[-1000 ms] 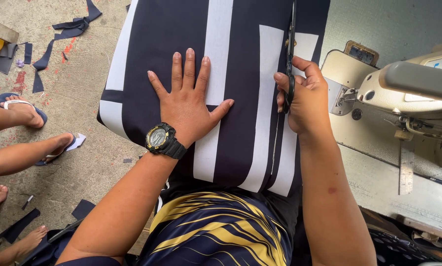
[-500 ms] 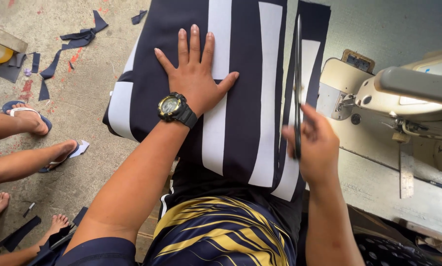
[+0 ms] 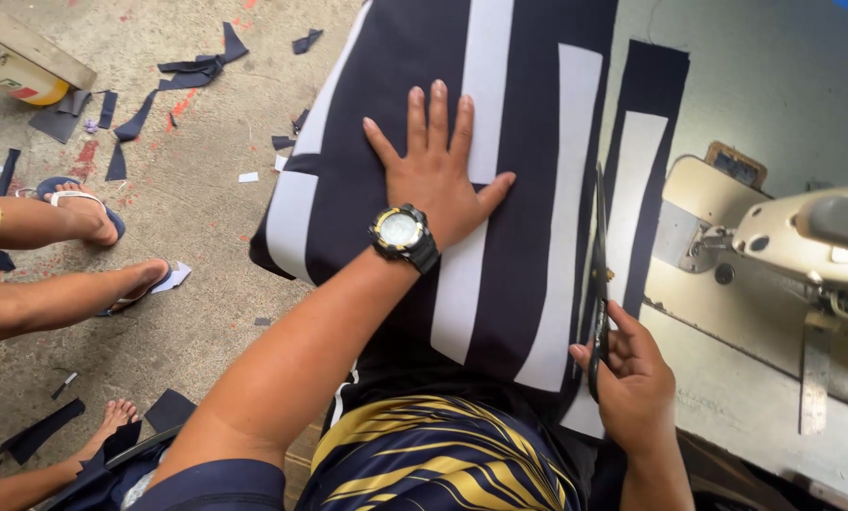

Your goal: The person uses shears to cut strips of dark fabric that has white paper templates attached to it. They cut along the edges of the templates, separating the fabric into distinct pieces. The person then lifts and moves the cut fabric pieces on the work surface.

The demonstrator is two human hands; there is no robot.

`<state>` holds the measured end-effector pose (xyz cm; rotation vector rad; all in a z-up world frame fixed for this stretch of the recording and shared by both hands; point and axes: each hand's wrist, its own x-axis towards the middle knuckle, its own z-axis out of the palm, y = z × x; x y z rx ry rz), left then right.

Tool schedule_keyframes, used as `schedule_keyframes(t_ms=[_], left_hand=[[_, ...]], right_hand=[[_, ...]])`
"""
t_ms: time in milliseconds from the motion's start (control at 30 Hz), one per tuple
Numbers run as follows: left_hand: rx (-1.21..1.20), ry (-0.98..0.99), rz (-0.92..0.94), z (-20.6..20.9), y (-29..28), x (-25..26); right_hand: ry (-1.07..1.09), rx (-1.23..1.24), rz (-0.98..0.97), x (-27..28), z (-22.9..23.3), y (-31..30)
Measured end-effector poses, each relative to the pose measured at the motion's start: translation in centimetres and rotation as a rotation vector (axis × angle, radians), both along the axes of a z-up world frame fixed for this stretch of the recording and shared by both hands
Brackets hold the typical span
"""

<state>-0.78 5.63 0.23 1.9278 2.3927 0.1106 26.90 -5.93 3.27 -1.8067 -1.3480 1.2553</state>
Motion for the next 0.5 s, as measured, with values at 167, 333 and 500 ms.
schedule_keyframes(t_ms=[167, 333, 500], left_hand=[[0.015, -0.053, 0.007, -0.3, -0.1, -0.1], [0.004, -0.083, 0.006, -0.3, 0.4, -0.6], [-0.028, -0.091, 0.024, 0.5, 3.4, -1.3]], right_hand=[[-0.439, 0.089, 0.165, 1.0, 0.2, 1.4], [-0.527, 0.006, 0.175, 0.9, 1.3, 3.1], [-0.411, 0.191, 0.191, 2.2, 0.4, 1.9]])
